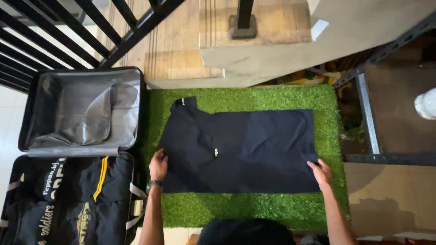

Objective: The person folds a series of t-shirts on a small green mat and places them into an open suitcase.

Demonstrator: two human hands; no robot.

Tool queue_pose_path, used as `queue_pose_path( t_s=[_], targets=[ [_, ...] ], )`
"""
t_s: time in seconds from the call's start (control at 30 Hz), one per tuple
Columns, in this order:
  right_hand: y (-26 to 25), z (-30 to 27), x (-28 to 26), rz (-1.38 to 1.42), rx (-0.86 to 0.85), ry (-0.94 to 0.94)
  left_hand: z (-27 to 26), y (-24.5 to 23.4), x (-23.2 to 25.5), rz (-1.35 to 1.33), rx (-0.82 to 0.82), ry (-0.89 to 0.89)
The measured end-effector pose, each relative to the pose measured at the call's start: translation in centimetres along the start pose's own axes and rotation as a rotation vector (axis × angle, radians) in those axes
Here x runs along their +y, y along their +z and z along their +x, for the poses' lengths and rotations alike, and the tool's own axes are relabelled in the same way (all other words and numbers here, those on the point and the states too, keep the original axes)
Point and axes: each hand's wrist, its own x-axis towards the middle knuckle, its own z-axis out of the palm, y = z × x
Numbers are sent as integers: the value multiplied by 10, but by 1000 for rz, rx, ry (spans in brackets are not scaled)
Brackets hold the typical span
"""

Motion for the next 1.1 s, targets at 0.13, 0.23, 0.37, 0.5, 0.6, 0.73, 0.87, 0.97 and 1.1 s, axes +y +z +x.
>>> queue_pose_path(
  t_s=[0.13, 0.23, 0.37, 0.5, 0.6, 0.73, 0.87, 0.97, 1.1],
  targets=[
    [6, 1, -2, -52, 36, -4, -7, 0, -12, 305, -50, -42],
    [10, -2, -1, -132, 92, 0, -4, 2, -11, 404, -99, -170],
    [10, -1, -1, -115, 136, -57, 3, -3, -11, 237, -144, -10],
    [-1, 3, 2, 161, 118, -33, 17, -17, -14, -353, -115, 48],
    [-6, 7, 0, 299, 128, -75, 25, -28, -15, -243, -138, 31],
    [2, 17, -3, 61, 125, -18, 37, -24, -9, -32, -104, 7],
    [9, 23, -1, -76, 107, -104, 37, -18, -9, 36, -231, -16],
    [-2, 15, 4, -206, 22, -10, 18, -25, -19, 68, -146, 55],
    [-16, 4, 8, -413, -93, 90, -3, -43, -27, 402, -220, -96]
  ],
)
